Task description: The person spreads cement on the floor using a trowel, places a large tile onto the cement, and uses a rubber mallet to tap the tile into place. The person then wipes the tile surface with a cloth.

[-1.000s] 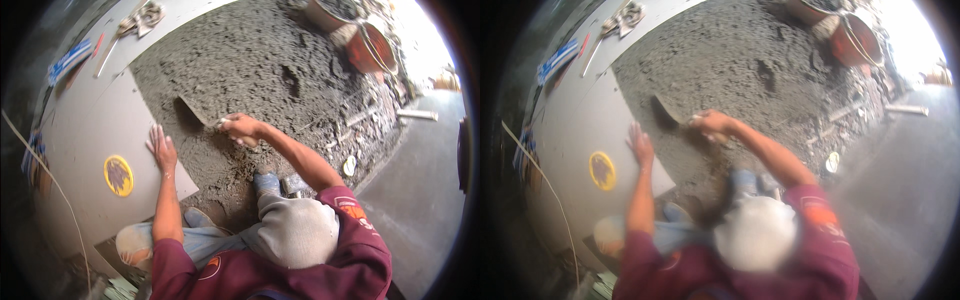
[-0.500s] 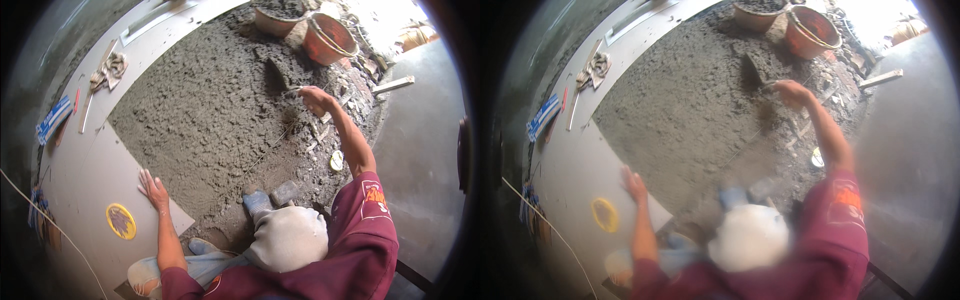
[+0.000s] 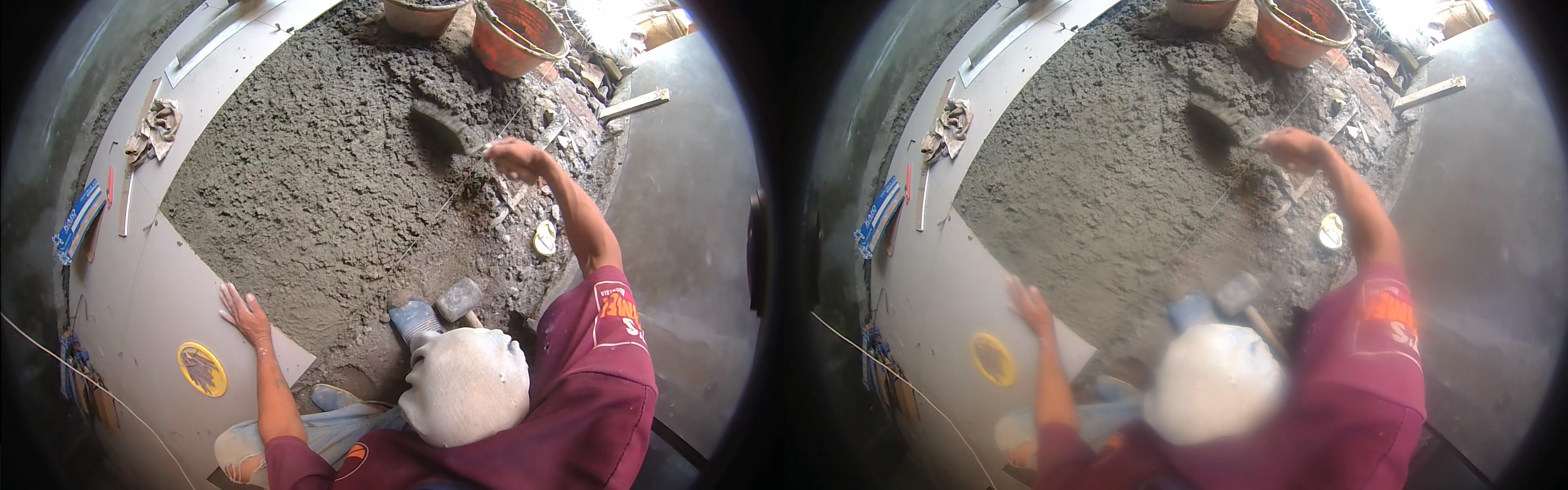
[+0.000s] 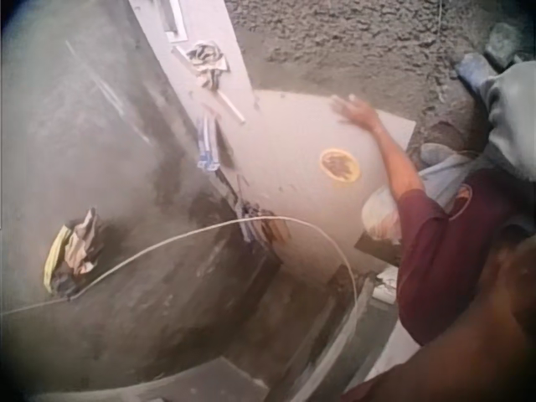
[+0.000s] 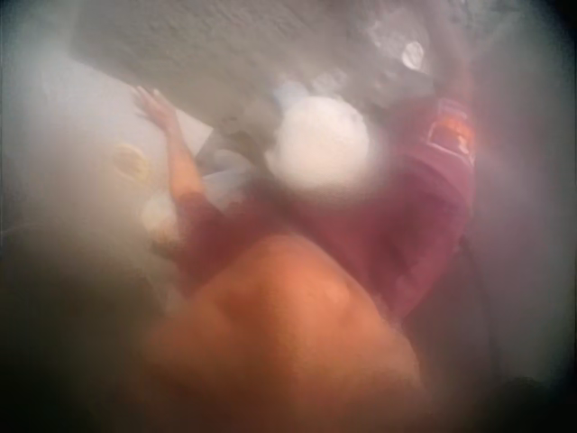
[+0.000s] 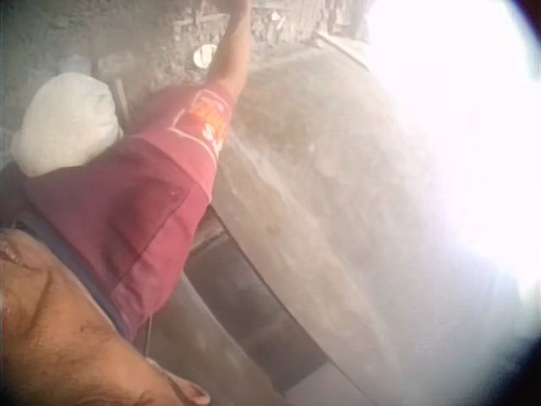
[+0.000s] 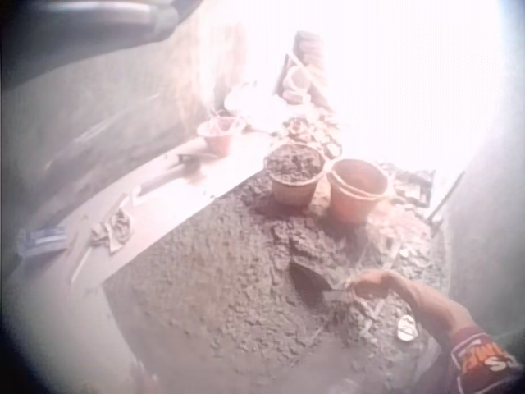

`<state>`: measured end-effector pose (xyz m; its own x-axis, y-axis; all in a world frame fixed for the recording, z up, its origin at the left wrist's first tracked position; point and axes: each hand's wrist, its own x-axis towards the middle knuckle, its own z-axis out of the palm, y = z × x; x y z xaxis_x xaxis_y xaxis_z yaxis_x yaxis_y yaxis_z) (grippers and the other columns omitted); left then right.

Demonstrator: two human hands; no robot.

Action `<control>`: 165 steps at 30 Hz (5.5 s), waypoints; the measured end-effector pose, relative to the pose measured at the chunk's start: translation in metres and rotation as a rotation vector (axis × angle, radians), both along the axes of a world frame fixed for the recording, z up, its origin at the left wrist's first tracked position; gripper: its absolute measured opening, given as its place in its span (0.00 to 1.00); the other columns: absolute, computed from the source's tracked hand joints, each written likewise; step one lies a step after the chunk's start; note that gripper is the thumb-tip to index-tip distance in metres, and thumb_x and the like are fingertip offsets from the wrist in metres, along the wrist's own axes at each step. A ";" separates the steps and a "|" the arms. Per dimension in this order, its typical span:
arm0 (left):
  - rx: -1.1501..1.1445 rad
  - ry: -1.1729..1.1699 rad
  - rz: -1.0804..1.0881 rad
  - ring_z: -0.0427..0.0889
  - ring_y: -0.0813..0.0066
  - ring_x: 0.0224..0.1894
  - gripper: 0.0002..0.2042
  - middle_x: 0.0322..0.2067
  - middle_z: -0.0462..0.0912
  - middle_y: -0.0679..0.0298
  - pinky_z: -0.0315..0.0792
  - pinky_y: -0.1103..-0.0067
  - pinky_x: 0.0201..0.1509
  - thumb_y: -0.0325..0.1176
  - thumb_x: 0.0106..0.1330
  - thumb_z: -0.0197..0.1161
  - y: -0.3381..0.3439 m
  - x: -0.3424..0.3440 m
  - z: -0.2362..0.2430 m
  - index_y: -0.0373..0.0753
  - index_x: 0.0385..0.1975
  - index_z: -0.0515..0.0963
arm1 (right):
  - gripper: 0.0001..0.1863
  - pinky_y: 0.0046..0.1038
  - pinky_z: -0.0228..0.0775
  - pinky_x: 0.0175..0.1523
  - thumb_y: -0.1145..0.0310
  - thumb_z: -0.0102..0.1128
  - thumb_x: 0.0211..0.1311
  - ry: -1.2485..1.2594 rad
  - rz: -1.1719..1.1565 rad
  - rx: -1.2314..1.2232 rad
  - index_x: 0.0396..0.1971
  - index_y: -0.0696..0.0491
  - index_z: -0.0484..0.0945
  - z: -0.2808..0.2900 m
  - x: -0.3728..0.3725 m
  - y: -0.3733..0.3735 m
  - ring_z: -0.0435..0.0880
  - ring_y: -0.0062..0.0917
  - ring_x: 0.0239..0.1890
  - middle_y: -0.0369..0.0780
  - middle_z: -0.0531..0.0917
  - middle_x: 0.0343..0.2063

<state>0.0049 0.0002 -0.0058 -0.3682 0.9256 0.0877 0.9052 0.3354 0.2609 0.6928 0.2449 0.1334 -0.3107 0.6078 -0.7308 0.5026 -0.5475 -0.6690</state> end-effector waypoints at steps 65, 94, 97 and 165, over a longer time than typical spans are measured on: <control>-0.061 -0.001 0.063 0.50 0.56 0.79 0.34 0.76 0.55 0.56 0.36 0.48 0.78 0.45 0.70 0.57 0.011 0.016 0.012 0.42 0.75 0.58 | 0.11 0.21 0.61 0.16 0.56 0.58 0.72 0.072 -0.222 0.057 0.42 0.48 0.75 -0.017 -0.047 0.125 0.70 0.17 0.14 0.30 0.71 0.17; 0.116 -0.127 0.043 0.51 0.55 0.78 0.32 0.75 0.58 0.54 0.37 0.48 0.79 0.48 0.73 0.55 0.001 0.010 0.014 0.42 0.74 0.60 | 0.22 0.24 0.75 0.31 0.55 0.55 0.74 0.063 -0.261 0.163 0.55 0.56 0.76 -0.002 -0.351 0.048 0.80 0.20 0.29 0.40 0.81 0.35; 0.220 -0.236 0.188 0.53 0.54 0.78 0.30 0.74 0.60 0.52 0.37 0.48 0.79 0.49 0.75 0.52 0.011 0.005 0.005 0.41 0.73 0.62 | 0.14 0.24 0.70 0.27 0.57 0.58 0.72 0.067 -0.364 0.253 0.43 0.53 0.77 0.007 -0.258 -0.014 0.75 0.20 0.22 0.34 0.78 0.26; -0.853 0.556 -2.270 0.84 0.55 0.46 0.20 0.41 0.86 0.48 0.75 0.64 0.51 0.47 0.69 0.60 -0.274 0.563 0.656 0.35 0.47 0.83 | 0.06 0.32 0.70 0.29 0.66 0.59 0.65 -0.223 -3.379 -0.458 0.38 0.51 0.80 0.458 -0.679 -0.928 0.79 0.25 0.27 0.36 0.79 0.26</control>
<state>0.5682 -0.2741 0.6505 0.6623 -0.4106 -0.6267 -0.2059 -0.9040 0.3747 0.0135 -0.6829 0.5915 -0.0682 -0.7346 -0.6751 -0.5138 0.6059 -0.6074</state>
